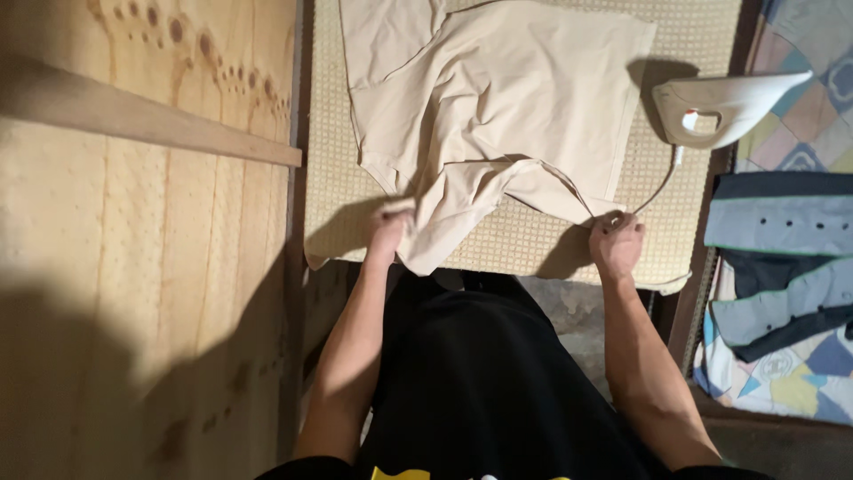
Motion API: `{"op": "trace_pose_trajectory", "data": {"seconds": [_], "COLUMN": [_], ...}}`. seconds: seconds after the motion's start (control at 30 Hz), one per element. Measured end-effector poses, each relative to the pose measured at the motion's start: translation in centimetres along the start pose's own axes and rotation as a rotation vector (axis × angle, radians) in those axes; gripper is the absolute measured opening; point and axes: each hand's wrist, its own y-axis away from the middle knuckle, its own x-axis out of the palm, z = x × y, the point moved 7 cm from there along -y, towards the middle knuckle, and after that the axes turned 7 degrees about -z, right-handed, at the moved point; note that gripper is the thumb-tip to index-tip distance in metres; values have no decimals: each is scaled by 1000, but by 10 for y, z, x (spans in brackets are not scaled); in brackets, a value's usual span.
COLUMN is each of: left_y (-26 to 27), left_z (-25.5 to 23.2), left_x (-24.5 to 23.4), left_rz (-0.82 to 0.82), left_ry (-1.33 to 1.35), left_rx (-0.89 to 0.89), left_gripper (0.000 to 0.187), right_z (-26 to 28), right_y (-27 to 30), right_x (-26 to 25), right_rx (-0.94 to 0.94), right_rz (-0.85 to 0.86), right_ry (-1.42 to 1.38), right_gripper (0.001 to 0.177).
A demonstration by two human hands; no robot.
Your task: The person irons a light-colored t-shirt on a small ironing board. They smooth the fabric, use a white iron to press the front and back, and flip the shirt to iron both sides.
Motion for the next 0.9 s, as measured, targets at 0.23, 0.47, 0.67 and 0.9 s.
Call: {"op": "trace_pose_trajectory", "data": {"seconds": [0.23,0.47,0.67,0.9], "left_y": [-46,-13,-13,-91], "left_z": [-50,-82,-136,-180], "left_x": [-108,-138,-142,-81], "left_rz": [-149,-47,-384,-350], "left_ry": [612,-113,-468,-548], "left_rx": [238,121,480,472], "left_gripper": [46,46,51,54], "right_z": [-16,-16,41,83], "right_y": [30,88,82,-48], "right_x": [-13,-30,-56,-26], "right_rx": [269,84,-140,-67], "right_rz": [-16,-109,-343,-179], "right_ry": [-244,-15,124,368], "right_gripper": [27,24,24,27]}}
